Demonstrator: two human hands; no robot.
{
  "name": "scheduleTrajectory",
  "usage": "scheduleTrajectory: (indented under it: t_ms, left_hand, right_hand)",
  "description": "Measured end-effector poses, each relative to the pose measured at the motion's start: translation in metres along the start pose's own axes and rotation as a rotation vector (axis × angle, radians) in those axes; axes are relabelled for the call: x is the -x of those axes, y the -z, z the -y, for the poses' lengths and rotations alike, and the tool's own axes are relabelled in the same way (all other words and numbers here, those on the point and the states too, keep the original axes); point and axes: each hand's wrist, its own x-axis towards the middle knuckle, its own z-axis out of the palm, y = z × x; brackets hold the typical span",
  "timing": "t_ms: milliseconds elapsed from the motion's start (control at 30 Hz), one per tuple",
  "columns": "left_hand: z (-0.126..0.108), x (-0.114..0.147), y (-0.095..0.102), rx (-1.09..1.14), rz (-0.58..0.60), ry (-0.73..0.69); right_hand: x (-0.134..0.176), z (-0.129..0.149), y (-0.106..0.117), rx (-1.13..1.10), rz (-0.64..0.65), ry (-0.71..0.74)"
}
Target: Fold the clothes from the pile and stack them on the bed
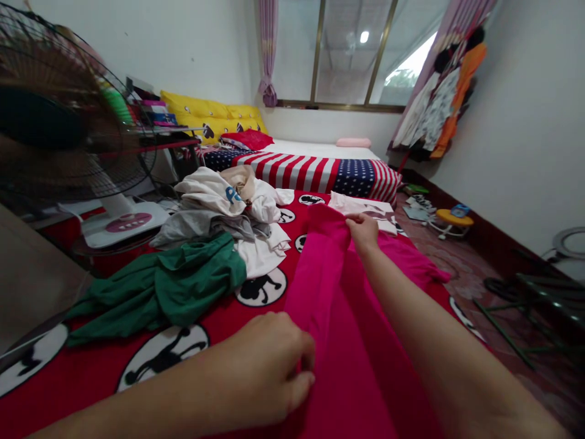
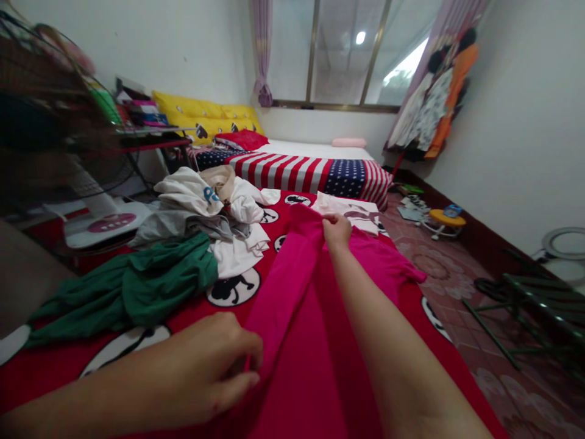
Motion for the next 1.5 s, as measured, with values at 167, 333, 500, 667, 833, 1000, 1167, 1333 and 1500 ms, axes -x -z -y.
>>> scheduleTrajectory:
  t_ms: [167, 333, 500, 667, 833, 1000, 1167, 1333, 1500]
  left_hand:
    - [-0.001, -0.066, -0.008, -0.037, 0.264, -0.254]
    - [0.032, -0.165, -0.010, -0.172, -0.448, -0.001]
    - [0.080, -0.212, -0.040, -0.267, -0.534, 0.158]
    - [0.091, -0.211, -0.053, -0.300, -0.515, 0.167]
    - [0.090, -0.211, -0.052, -0.296, -0.530, 0.157]
    - [0.090, -0.212, -0.051, -0.285, -0.523, 0.149]
    - [0.089, -0.212, -0.050, -0.273, -0.506, 0.152]
    - [0.090, -0.213, -0.055, -0.282, -0.552, 0.157]
    - [0.091, -0.215, -0.058, -0.273, -0.561, 0.164]
  right_hand:
    - [0.042, -0.044, 0.006, 0.134, -0.031, -0.020]
    - [0.046, -0.053, 0.002, 0.162, -0.035, 0.026]
    - [0.045, -0.054, 0.002, 0.018, -0.083, 0.102]
    - [0.053, -0.051, 0.005, 0.008, -0.220, 0.134]
    - [0.023, -0.060, 0.013, 0.183, -0.181, -0.042]
    - [-0.022, -0.062, 0.004, 0.265, 0.062, -0.049]
    - [-0.023, -0.049, -0.008, 0.278, 0.296, 0.072]
    - [-0.016, -0.054, 0.018, 0.397, 0.117, 0.025]
    - [-0.037, -0.044, 0.024, 0.612, -0.053, 0.073]
